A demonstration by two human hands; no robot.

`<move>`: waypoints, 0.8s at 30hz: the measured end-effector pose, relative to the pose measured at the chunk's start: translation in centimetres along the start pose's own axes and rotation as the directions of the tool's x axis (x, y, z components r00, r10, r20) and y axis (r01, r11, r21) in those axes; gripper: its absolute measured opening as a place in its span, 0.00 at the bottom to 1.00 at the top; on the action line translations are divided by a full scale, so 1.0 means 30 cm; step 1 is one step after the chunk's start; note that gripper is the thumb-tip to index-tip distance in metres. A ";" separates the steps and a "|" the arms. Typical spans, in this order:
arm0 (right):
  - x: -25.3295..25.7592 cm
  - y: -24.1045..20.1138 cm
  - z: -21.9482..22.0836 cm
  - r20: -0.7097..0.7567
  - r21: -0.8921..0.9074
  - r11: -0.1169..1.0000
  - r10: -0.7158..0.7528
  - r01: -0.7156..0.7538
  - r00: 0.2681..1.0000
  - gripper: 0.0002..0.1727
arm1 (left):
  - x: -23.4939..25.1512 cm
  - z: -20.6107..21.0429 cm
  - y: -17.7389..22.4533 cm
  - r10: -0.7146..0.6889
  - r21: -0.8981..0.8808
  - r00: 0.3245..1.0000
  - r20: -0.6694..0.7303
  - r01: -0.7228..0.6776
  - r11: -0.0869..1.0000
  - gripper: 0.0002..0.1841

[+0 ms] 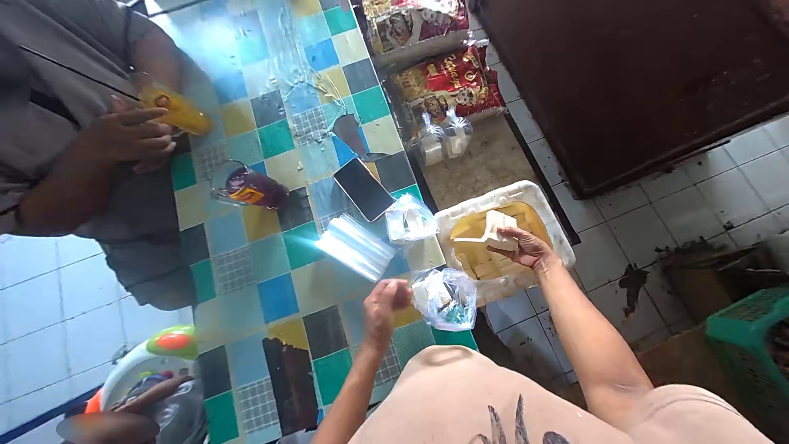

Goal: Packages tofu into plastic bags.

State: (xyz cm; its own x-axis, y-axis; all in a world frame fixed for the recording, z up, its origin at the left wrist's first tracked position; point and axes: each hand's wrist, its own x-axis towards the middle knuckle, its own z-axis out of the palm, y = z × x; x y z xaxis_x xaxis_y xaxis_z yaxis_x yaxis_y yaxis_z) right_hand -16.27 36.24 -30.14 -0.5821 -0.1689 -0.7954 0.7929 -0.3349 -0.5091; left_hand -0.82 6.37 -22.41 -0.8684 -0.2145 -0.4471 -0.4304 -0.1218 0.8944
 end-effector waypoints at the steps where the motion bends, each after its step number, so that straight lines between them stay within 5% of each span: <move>1: -0.024 0.006 0.015 -0.013 0.046 0.999 -0.013 0.014 1.000 0.15 | 0.016 0.040 0.047 -0.020 -0.008 0.998 0.061 0.021 1.000 0.19; 4: -0.094 0.023 0.062 -0.066 0.187 0.979 -0.068 0.080 0.995 0.11 | 0.076 0.167 0.176 -0.105 0.197 0.957 0.269 0.052 0.979 0.14; 8: -0.188 0.039 0.109 -0.058 0.248 0.956 -0.147 0.157 0.987 0.08 | 0.217 0.299 0.190 0.123 0.616 0.857 0.501 -0.452 0.645 0.21; 10: -0.221 0.049 0.121 -0.045 0.264 0.950 -0.162 0.169 0.986 0.09 | 0.275 0.339 0.169 0.179 0.648 0.799 0.575 -0.577 0.497 0.21; 12: -0.239 0.056 0.129 -0.044 0.240 0.954 -0.176 0.181 0.983 0.15 | 0.300 0.362 0.155 0.191 0.619 0.757 0.625 -0.630 0.470 0.13; 19: -0.234 0.089 0.118 -0.122 0.122 0.967 -0.210 0.224 0.970 0.32 | 0.304 0.385 0.160 -0.064 0.680 0.766 0.639 -0.524 0.513 0.10; 24: -0.220 0.102 0.125 -0.121 0.024 0.947 -0.316 0.321 0.941 0.38 | 0.345 0.403 0.143 -0.241 0.713 0.820 0.518 -0.260 0.651 0.13</move>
State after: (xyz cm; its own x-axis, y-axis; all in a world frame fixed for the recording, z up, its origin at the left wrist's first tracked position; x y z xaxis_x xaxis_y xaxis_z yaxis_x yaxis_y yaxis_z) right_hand -10.68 32.86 -25.22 -0.7766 0.0591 -0.6273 0.5594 -0.3935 -0.7296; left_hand -14.63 15.36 -23.05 -0.7365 0.3557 -0.5754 -0.2305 0.6677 0.7079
